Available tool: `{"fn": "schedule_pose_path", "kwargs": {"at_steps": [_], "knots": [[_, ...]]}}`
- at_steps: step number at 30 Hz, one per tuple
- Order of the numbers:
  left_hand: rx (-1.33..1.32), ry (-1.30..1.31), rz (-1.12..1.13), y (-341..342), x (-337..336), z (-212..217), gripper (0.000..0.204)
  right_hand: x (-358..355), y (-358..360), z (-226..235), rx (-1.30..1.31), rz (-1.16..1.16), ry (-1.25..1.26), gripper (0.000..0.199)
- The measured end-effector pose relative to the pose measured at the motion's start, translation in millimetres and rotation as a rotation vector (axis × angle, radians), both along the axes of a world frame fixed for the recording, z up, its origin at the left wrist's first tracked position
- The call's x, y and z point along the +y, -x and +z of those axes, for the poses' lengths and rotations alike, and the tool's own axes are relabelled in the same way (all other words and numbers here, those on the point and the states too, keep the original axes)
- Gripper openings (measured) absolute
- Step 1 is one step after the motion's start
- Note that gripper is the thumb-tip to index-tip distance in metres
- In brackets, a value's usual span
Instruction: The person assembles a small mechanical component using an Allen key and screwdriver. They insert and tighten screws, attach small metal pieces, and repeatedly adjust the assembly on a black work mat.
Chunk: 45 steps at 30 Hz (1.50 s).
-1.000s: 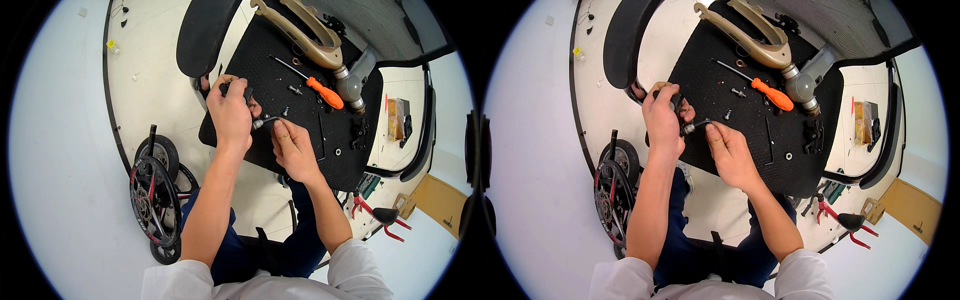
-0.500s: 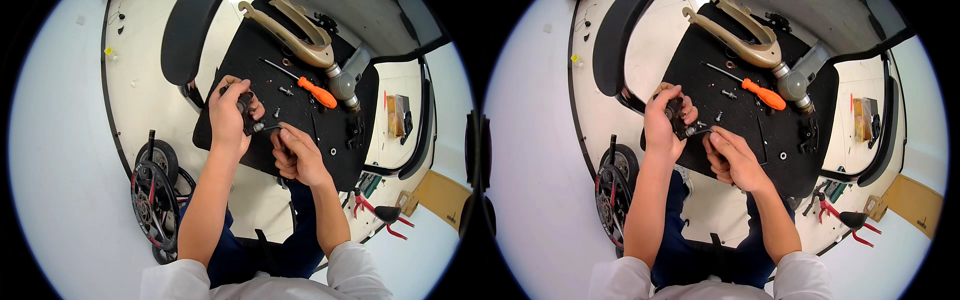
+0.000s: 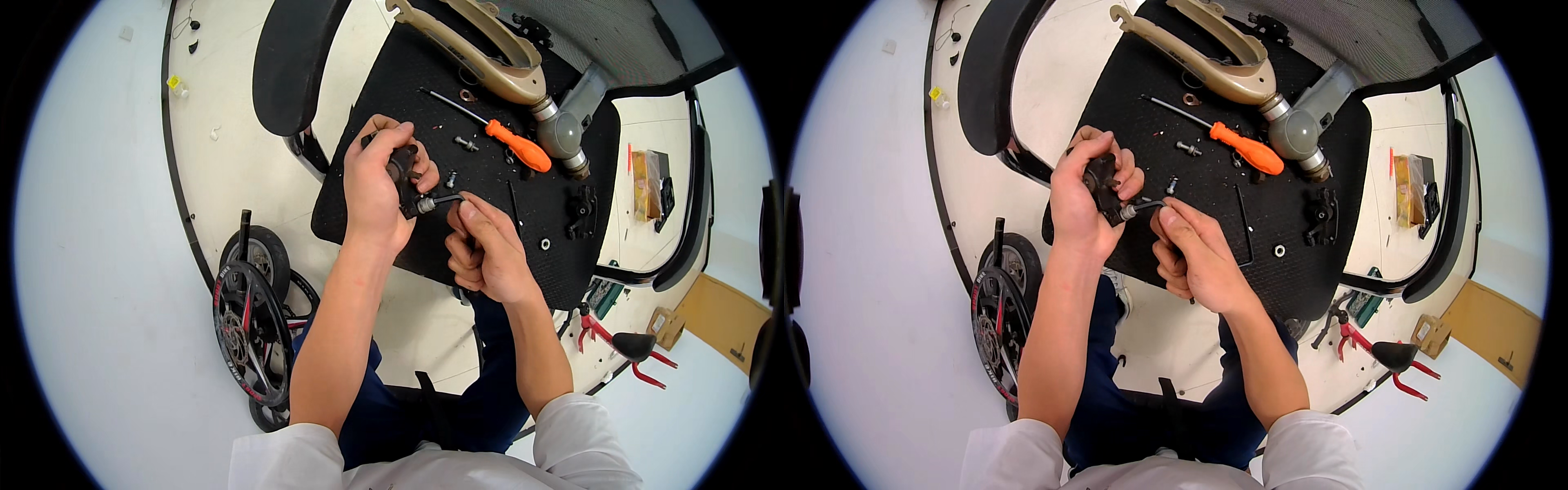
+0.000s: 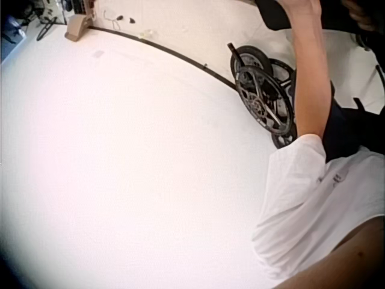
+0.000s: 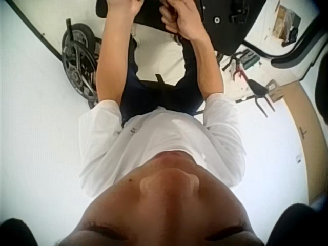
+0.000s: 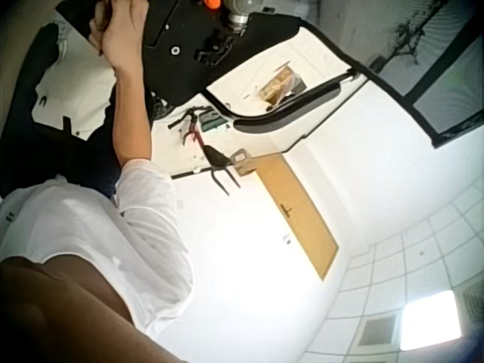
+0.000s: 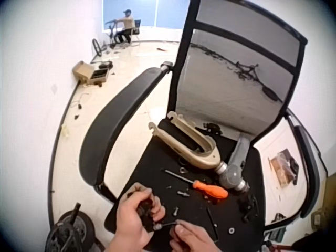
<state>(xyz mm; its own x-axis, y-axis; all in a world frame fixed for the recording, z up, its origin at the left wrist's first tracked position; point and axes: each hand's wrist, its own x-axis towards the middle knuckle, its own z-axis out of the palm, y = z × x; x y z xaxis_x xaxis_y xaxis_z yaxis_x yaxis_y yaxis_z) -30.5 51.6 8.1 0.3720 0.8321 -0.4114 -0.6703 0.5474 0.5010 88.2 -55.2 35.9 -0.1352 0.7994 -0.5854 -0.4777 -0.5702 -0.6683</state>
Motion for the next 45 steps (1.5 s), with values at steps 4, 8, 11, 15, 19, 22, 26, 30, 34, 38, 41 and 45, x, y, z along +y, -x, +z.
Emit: {"fn": "schedule_pose_path", "kwargs": {"at_steps": [4,8,11,15,19,22,26,30,34,38,41,45], "knots": [[0.205,-0.201,0.05,0,-4,3,0.015,0,6,0,-0.129,-0.012,0.019,0.032],[0.46,-0.544,0.137,3,-8,-6,0.016,3,6,0,-0.004,-0.025,0.099,0.031],[0.533,-0.639,0.187,4,-8,-11,0.019,2,5,-2,-0.008,-0.018,0.089,0.028],[0.452,-0.452,0.125,0,-10,-2,0.02,1,11,-12,-0.307,-0.004,0.0,0.03],[0.456,-0.351,0.115,1,-11,1,0.02,0,12,-24,-0.674,0.055,-0.152,0.03],[0.474,-0.296,0.085,3,-9,2,0.015,-1,13,-27,-0.769,0.065,-0.201,0.029],[0.317,-0.053,0.067,6,-6,3,0.014,0,14,-31,-0.845,0.099,-0.284,0.025],[0.14,0.097,-0.013,13,-1,-5,0.015,3,15,-18,-0.957,0.129,-0.431,0.02],[-0.37,0.693,-0.39,17,1,-12,0.017,3,14,-17,-1.081,0.157,-0.789,0.018],[-0.37,0.59,-0.532,9,-4,-7,0.026,4,3,-13,-1.195,0.224,-0.967,0.019],[-0.272,0.5,-0.392,10,-5,-5,0.025,0,-4,-15,-1.023,0.143,-0.748,0.025],[-0.039,0.242,-0.182,8,-8,-3,0.02,-6,-1,-9,-0.388,0.029,-0.31,0.038]]}}
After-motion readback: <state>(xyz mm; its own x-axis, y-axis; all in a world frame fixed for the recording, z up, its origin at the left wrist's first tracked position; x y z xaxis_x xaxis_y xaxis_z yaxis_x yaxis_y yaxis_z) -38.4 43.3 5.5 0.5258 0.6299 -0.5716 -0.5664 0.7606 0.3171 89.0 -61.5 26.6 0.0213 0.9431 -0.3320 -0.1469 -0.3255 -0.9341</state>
